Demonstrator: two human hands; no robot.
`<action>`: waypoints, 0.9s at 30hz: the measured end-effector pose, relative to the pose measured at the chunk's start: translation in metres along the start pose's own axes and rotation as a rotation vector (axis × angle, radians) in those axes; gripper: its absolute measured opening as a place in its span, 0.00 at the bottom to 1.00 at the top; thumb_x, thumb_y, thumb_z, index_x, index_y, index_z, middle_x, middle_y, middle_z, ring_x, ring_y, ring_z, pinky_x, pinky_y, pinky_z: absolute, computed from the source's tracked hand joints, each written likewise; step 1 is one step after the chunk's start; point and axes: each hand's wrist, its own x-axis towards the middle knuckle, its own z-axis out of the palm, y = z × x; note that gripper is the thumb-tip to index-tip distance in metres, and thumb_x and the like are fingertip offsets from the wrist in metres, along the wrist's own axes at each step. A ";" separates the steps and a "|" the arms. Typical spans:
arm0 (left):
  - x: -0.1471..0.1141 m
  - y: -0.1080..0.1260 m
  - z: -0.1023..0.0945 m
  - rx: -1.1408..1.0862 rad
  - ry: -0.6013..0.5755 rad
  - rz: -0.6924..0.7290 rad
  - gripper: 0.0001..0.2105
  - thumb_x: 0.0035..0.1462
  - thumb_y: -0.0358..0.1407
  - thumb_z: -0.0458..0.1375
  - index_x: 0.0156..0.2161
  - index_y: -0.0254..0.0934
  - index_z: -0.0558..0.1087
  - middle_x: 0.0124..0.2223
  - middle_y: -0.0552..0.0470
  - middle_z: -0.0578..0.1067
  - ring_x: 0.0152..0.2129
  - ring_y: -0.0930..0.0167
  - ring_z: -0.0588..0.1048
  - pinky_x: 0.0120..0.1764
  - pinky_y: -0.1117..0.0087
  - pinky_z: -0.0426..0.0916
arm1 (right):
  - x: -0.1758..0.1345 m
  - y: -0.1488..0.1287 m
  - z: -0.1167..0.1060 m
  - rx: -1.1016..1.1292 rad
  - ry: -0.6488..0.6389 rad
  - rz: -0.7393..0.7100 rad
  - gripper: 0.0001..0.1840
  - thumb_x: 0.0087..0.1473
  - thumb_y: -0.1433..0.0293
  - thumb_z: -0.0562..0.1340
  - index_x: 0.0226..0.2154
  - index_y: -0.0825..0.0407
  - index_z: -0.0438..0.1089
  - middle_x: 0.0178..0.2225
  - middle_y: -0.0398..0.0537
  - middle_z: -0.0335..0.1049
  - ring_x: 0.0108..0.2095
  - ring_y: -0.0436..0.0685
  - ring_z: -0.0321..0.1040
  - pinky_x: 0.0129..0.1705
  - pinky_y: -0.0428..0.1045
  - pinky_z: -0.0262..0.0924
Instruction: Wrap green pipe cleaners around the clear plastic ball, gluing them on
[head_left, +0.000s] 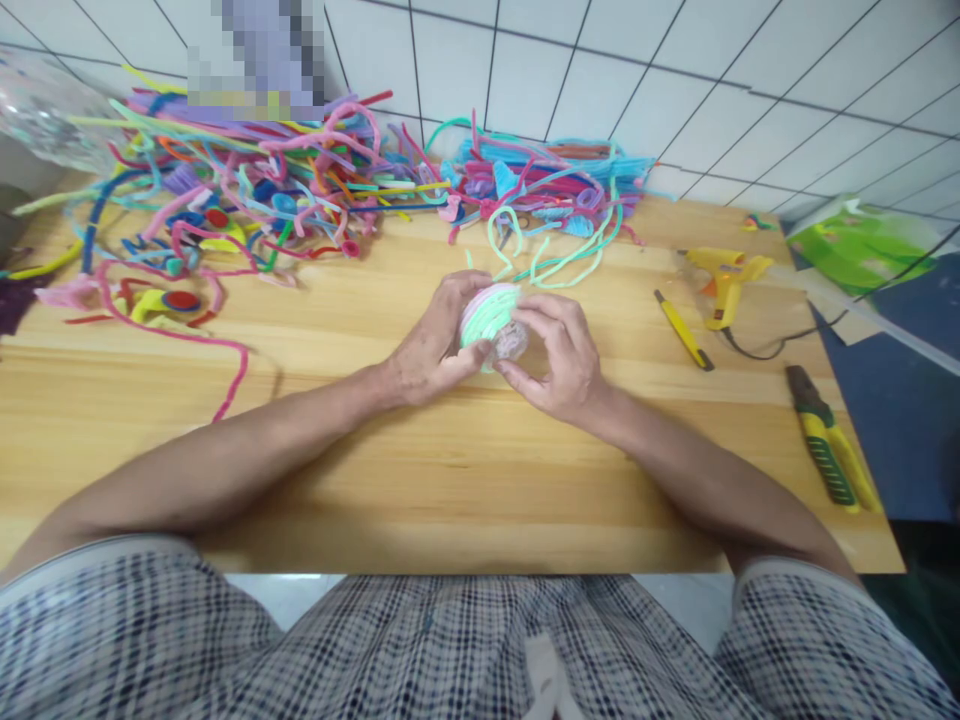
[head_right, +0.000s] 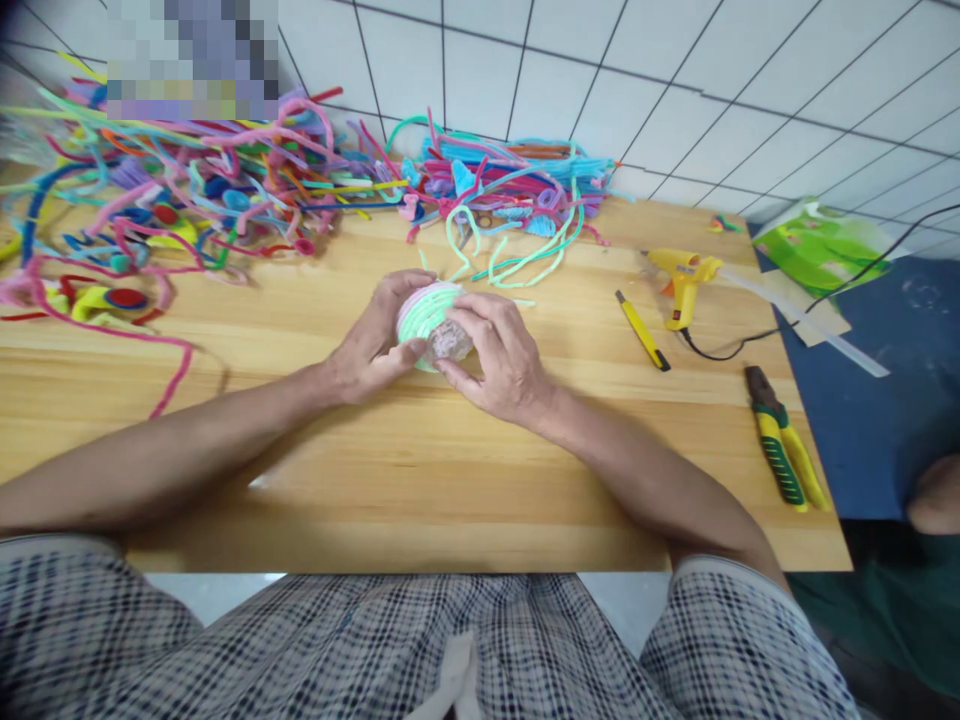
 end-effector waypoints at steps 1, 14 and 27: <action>0.000 0.000 0.000 -0.002 0.001 0.003 0.33 0.77 0.59 0.54 0.74 0.43 0.56 0.70 0.36 0.66 0.70 0.51 0.68 0.74 0.43 0.67 | 0.000 0.000 0.000 -0.003 0.005 -0.002 0.36 0.66 0.63 0.72 0.71 0.48 0.63 0.60 0.62 0.76 0.60 0.73 0.77 0.59 0.71 0.77; -0.001 0.009 -0.001 -0.007 0.010 -0.059 0.29 0.78 0.56 0.53 0.73 0.43 0.57 0.69 0.36 0.67 0.69 0.52 0.69 0.72 0.45 0.70 | -0.004 0.000 -0.002 0.007 -0.077 0.048 0.35 0.66 0.61 0.71 0.70 0.45 0.64 0.63 0.62 0.75 0.63 0.76 0.76 0.63 0.76 0.74; 0.000 0.008 0.001 0.056 0.036 -0.025 0.29 0.78 0.57 0.52 0.72 0.44 0.58 0.69 0.37 0.67 0.71 0.51 0.67 0.74 0.43 0.67 | -0.005 -0.001 0.000 0.000 -0.034 0.013 0.37 0.66 0.60 0.72 0.71 0.45 0.62 0.62 0.61 0.76 0.61 0.75 0.77 0.61 0.74 0.75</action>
